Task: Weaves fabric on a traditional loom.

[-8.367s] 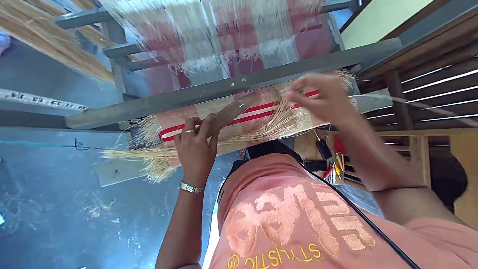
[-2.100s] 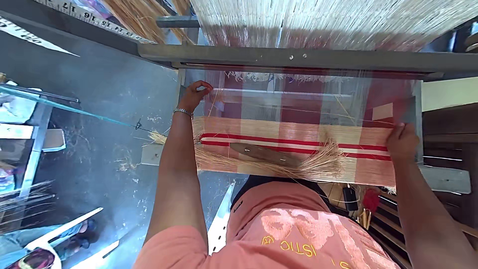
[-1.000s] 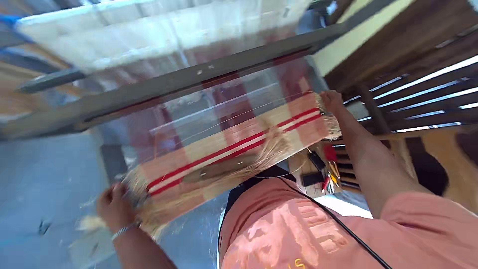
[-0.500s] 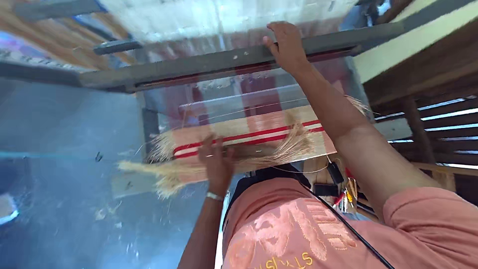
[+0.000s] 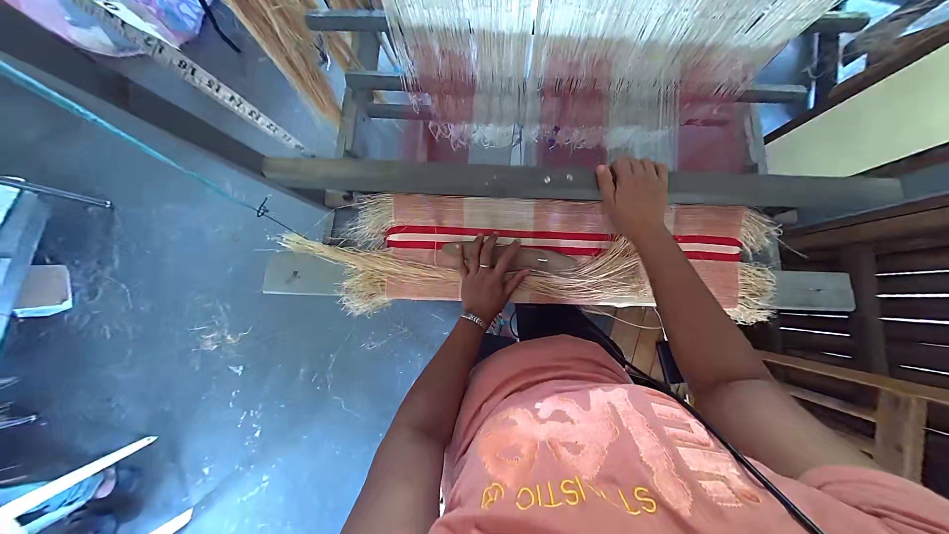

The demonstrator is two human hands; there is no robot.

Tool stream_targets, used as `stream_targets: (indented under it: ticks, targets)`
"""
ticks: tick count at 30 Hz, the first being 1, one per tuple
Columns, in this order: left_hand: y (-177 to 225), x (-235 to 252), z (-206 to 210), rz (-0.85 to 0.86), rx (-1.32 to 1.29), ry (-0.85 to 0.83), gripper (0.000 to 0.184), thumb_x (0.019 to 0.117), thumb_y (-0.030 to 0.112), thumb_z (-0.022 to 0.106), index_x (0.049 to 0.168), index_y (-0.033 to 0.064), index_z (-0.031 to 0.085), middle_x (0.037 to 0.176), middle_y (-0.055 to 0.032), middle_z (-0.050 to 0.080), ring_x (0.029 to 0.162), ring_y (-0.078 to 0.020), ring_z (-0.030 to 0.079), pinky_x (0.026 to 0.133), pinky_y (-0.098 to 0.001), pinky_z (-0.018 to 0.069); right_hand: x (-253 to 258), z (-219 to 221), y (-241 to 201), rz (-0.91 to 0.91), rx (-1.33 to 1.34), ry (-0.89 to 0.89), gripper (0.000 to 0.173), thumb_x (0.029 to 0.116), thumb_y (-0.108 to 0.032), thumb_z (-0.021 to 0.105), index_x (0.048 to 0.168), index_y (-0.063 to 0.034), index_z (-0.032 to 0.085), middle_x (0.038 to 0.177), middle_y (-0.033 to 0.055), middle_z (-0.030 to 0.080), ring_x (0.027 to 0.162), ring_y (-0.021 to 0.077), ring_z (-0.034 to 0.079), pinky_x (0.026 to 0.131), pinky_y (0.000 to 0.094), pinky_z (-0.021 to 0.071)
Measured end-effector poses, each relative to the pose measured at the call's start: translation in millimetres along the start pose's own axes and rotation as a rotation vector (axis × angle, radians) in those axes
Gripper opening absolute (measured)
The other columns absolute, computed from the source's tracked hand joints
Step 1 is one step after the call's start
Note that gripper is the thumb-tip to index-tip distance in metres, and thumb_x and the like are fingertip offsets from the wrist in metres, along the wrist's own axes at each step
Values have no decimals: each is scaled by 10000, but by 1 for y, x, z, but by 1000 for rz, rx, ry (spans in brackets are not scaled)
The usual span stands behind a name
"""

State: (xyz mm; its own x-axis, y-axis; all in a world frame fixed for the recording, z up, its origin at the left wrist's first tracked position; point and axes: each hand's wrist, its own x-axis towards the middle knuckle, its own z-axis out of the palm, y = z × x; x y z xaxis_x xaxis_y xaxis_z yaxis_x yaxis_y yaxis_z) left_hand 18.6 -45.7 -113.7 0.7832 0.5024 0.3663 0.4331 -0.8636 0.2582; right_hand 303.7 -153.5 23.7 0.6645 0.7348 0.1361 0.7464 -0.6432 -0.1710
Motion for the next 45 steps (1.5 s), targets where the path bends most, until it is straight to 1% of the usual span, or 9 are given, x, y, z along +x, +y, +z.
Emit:
stream_targets:
  ticks: [5, 10, 14, 17, 21, 25, 29, 33, 45]
  targets:
    - [3, 1, -2, 14, -2, 13, 563, 992, 662, 471, 1486, 396, 520, 1579, -67, 448, 1523, -321, 301, 1213, -689, 108, 20, 1, 3, -7, -14, 16, 634, 1103, -476, 233, 1148, -18, 669, 1199, 198, 690, 1198, 394, 611, 1024, 607, 400]
    - [0, 1, 2, 6, 26, 6, 563, 983, 668, 479, 1489, 420, 499, 1562, -51, 465, 1508, -310, 325, 1213, -674, 129, 13, 2, -2, 40, -23, 9, 664, 1102, -509, 217, 1143, -13, 657, 1183, 201, 683, 1210, 387, 599, 1063, 580, 384]
    - [0, 2, 5, 4, 33, 26, 566, 982, 694, 448, 1488, 445, 491, 1548, -44, 487, 1489, -310, 363, 1206, -679, 147, -1, -7, -3, 31, -10, -53, 662, 1101, -504, 228, 1213, 4, 637, 1252, 226, 657, 1264, 418, 566, 1097, 609, 359]
    - [0, 3, 2, -8, 45, 5, 559, 982, 698, 438, 1484, 457, 489, 1547, -39, 489, 1493, -313, 357, 1201, -684, 151, 0, -10, -4, 43, 19, -79, 673, 1096, -517, 238, 1257, 1, 638, 1317, 226, 642, 1317, 407, 541, 1139, 609, 331]
    - [1, 4, 4, -17, 44, -2, 569, 977, 704, 438, 1493, 466, 474, 1553, -35, 480, 1498, -306, 346, 1207, -674, 145, 1, -12, -1, 36, 30, -99, 662, 1098, -520, 240, 1257, -11, 632, 1314, 212, 643, 1317, 397, 539, 1144, 601, 323]
    - [2, 4, 4, -26, 51, -2, 571, 972, 715, 431, 1486, 471, 481, 1549, -23, 485, 1497, -292, 349, 1208, -666, 143, 1, -15, 4, 11, 39, -154, 690, 1088, -560, 230, 1291, -28, 619, 1354, 199, 622, 1345, 383, 516, 1147, 600, 316]
    - [2, 5, 2, -31, 65, -37, 584, 971, 715, 418, 1491, 455, 481, 1558, -37, 474, 1498, -313, 345, 1198, -682, 158, 4, -20, 6, -15, 61, -203, 722, 1079, -584, 241, 1350, -12, 589, 1386, 219, 596, 1366, 408, 490, 1155, 638, 292]
    - [2, 5, 2, -31, 65, -30, 575, 974, 704, 424, 1483, 447, 494, 1551, -42, 483, 1498, -314, 343, 1204, -669, 150, 4, -17, 6, -19, 36, -194, 712, 1079, -586, 221, 1323, -33, 598, 1361, 191, 614, 1348, 385, 505, 1132, 619, 312]
    - [3, 6, -1, -34, 91, -19, 586, 971, 716, 415, 1488, 450, 485, 1548, -40, 482, 1494, -305, 349, 1213, -649, 151, 4, -16, 6, -38, 33, -164, 706, 1082, -579, 209, 1327, -37, 590, 1326, 191, 626, 1328, 376, 519, 1119, 602, 317]
